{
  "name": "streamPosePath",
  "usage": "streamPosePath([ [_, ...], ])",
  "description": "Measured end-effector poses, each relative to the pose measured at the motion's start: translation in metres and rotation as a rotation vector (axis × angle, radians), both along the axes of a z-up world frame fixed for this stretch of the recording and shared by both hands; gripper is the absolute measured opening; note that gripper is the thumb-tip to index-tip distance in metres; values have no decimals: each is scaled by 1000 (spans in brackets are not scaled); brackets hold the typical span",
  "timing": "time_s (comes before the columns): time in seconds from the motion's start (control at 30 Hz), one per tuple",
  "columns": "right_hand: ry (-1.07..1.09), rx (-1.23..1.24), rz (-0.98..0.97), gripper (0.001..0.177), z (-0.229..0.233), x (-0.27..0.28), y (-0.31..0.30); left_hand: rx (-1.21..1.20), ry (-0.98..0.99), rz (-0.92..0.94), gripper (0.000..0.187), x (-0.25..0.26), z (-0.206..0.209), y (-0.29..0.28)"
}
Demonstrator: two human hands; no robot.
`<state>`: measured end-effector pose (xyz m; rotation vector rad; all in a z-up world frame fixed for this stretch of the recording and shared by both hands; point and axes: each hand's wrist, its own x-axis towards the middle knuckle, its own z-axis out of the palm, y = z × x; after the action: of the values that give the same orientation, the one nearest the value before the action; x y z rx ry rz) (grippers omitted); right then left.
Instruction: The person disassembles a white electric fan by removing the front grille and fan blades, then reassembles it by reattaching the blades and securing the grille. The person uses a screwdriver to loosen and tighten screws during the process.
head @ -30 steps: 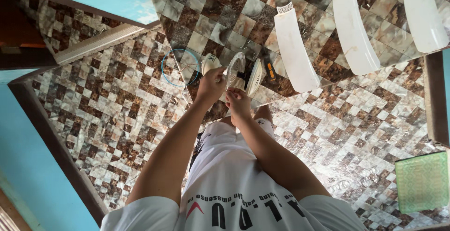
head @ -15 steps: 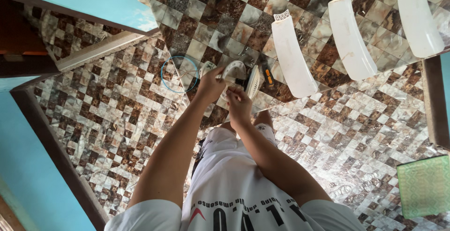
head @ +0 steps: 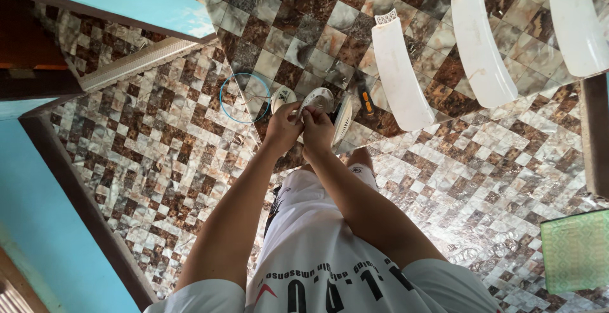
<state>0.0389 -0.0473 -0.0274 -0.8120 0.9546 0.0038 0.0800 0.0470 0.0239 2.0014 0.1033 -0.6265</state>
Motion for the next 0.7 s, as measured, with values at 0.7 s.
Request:
streamPosePath([
  [0.7, -9, 411, -42, 13, -8, -8, -4, -75, 111, 17, 54, -3, 16, 4],
])
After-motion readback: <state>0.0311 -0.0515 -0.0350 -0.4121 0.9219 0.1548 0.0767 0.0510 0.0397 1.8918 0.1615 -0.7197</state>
